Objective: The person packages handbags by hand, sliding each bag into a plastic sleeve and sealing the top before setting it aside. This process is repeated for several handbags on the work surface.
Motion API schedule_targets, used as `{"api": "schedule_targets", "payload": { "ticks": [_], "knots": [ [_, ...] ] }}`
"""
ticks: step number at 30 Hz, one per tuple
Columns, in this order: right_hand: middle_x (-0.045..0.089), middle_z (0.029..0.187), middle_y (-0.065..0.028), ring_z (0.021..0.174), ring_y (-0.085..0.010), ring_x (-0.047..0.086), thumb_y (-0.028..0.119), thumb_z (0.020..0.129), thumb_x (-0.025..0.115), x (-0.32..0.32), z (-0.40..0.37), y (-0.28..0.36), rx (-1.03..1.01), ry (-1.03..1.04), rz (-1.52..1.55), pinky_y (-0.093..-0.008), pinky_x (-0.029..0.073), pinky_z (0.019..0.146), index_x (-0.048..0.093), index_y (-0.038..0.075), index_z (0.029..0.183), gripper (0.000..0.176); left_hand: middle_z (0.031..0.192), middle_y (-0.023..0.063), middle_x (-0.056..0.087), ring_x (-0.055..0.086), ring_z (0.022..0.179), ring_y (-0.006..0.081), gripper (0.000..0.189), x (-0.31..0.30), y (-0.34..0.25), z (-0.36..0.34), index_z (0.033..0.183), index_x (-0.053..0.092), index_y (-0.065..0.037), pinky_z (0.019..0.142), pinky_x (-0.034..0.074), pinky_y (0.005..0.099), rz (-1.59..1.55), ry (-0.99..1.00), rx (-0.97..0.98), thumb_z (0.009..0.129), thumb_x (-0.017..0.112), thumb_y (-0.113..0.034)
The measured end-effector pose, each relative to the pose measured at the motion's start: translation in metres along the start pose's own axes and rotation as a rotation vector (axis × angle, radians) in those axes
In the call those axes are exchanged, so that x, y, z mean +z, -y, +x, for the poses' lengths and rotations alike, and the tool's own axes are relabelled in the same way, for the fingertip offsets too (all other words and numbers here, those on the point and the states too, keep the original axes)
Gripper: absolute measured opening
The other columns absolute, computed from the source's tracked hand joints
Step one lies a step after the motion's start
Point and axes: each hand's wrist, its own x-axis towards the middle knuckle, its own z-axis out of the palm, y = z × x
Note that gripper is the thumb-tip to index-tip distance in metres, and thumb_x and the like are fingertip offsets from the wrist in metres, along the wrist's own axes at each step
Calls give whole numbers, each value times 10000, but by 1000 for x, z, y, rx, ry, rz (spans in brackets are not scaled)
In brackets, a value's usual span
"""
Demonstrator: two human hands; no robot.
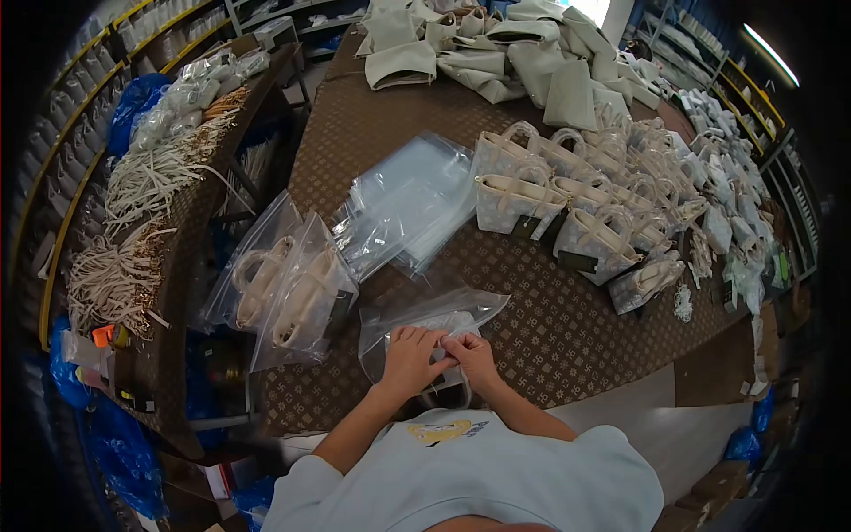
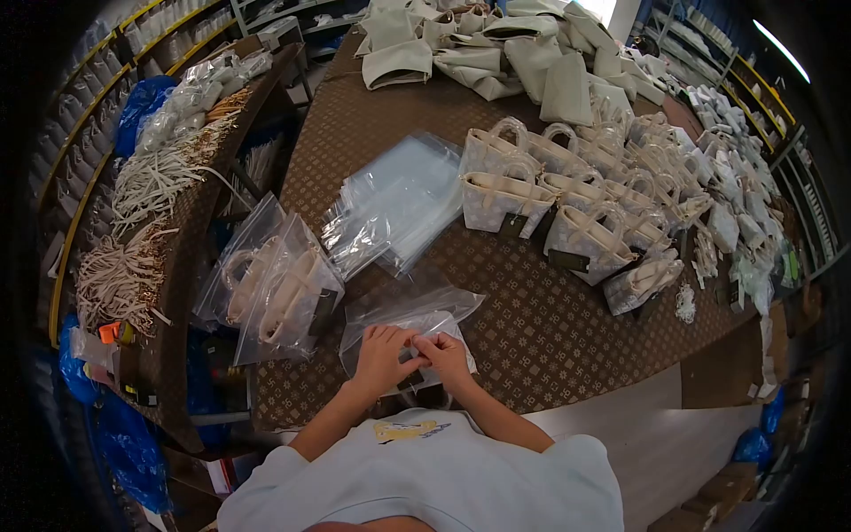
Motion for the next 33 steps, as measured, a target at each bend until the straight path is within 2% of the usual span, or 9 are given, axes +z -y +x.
{"api": "schedule_targets", "payload": {
  "ticks": [8,14,16,26,28,29,30,32,33],
  "knots": [
    [598,690,-10,581,-54,500,184,826,694,2,3,-4,-65,28,-56,-190,383,512,594,40,743,194,815,11,652,577,854,195,186,-12,17,-3,858,682,-137,874,365,365,26,-39,60,679,710,-176],
    [628,776,-3,686,-70,570,182,850,651,8,-9,17,2,35,-179,-205,468,586,637,23,839,160,776,2,625,569,796,176,90,-14,12,1,800,671,-140,852,388,386,121,-107,170,711,663,-145],
    [647,852,-30,801,-113,620,153,863,611,5,-11,20,51,68,-150,-248,520,654,638,23,848,133,777,4,622,568,787,180,96,-13,10,3,802,668,-134,847,388,389,131,-121,203,706,664,-137],
    [661,854,-60,765,-120,629,239,854,612,-9,7,1,165,10,-76,-249,507,639,641,13,919,237,778,2,599,559,782,189,104,-27,-17,23,791,633,-122,816,384,384,113,-398,229,695,666,-101],
    [656,817,-65,706,-152,623,276,842,630,-11,-10,26,298,289,-577,-267,496,629,643,27,900,256,782,2,598,556,787,187,106,-31,-4,28,794,633,-122,821,382,379,182,-375,183,695,666,-103],
    [631,800,-54,718,-204,613,285,783,683,5,-30,61,-65,265,-1172,-299,494,634,664,74,862,226,786,1,597,554,793,185,109,-32,0,23,797,633,-121,825,379,375,239,-313,131,695,667,-104],
    [631,800,-54,718,-204,613,285,783,683,15,-36,75,-61,266,-1169,-299,494,634,664,74,862,226,786,1,597,554,793,185,109,-32,-1,21,797,633,-121,825,379,375,239,-309,129,695,667,-104],
    [592,787,-47,753,-233,597,244,737,693,30,-38,91,-933,-133,-1351,-312,493,631,679,127,785,128,792,-4,592,545,802,180,110,-31,-5,20,796,629,-119,827,373,371,233,-245,262,694,670,-114],
    [592,787,-47,753,-233,597,244,737,693,23,-31,88,-918,-136,-1356,-312,493,631,679,127,785,128,792,-4,592,545,802,180,110,-29,-9,19,796,629,-119,827,373,371,222,-236,258,694,670,-114]
  ]
}}
